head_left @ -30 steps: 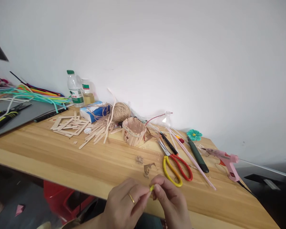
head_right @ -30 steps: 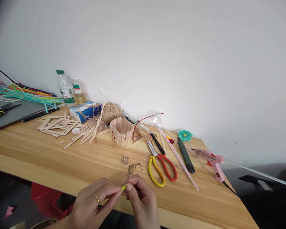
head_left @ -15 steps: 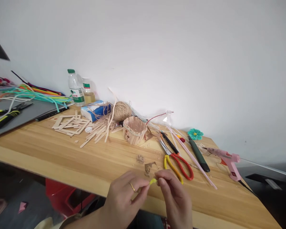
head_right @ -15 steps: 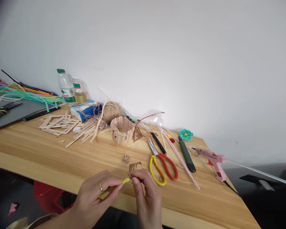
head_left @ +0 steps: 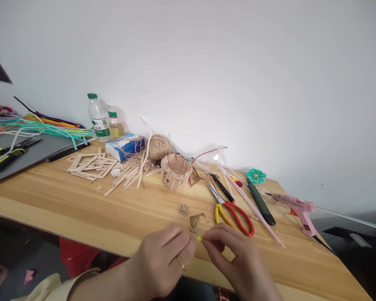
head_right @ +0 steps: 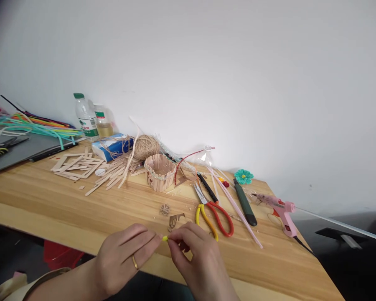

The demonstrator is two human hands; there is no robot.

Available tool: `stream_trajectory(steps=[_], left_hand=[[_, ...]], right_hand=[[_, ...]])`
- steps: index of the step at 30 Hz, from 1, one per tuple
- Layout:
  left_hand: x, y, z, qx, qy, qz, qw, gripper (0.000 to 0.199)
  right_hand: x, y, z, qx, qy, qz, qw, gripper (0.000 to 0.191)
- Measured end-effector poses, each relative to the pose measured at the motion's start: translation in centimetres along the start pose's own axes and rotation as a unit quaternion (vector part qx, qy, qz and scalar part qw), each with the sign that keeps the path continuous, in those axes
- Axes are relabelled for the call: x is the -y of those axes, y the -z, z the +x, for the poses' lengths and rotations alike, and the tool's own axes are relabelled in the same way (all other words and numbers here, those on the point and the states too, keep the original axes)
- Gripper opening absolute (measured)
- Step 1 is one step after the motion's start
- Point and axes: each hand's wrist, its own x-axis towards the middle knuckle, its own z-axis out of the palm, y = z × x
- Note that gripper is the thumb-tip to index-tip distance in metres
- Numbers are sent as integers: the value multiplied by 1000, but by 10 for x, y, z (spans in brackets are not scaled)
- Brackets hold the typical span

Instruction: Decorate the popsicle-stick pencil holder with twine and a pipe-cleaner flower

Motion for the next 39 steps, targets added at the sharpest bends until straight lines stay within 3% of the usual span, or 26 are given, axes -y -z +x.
stream_trajectory(steps=[3,5,11,15,17,19,23,27,30,34,39], left_hand=[[2,2,2,12,-10,-9,1000,29],[4,3,4,12,16,-33,999,26],[-2,-5,7,-1,156,-132,979,14],[-12,-17,10,-37,240,-201,949,15],[-13,-19,12,-43,269,-217,937,18],[-9,-17,14,-25,285,-229,931,20],[5,-7,17,14,280,-231,932,18],[12,-2,19,45,240,-212,946,19],[15,0,21,72,200,-170,962,21],[18,3,25,96,144,-110,979,22],[19,4,29,110,118,-94,982,24]], right_hand=[[1,1,4,28,-69,49,996,14],[2,0,5,19,-93,74,993,15],[0,-20,-2,-127,-112,141,975,14],[-6,-50,-11,-268,-158,250,917,10],[-9,-59,-13,-282,-200,316,884,15],[-13,-58,-13,-246,-221,349,876,19],[-17,-31,-7,-177,-219,295,913,21],[-12,-4,3,-101,-159,183,965,17],[-5,4,9,-37,-104,106,988,17],[-2,9,15,28,-66,64,995,16],[-1,11,17,57,-74,50,994,16]])
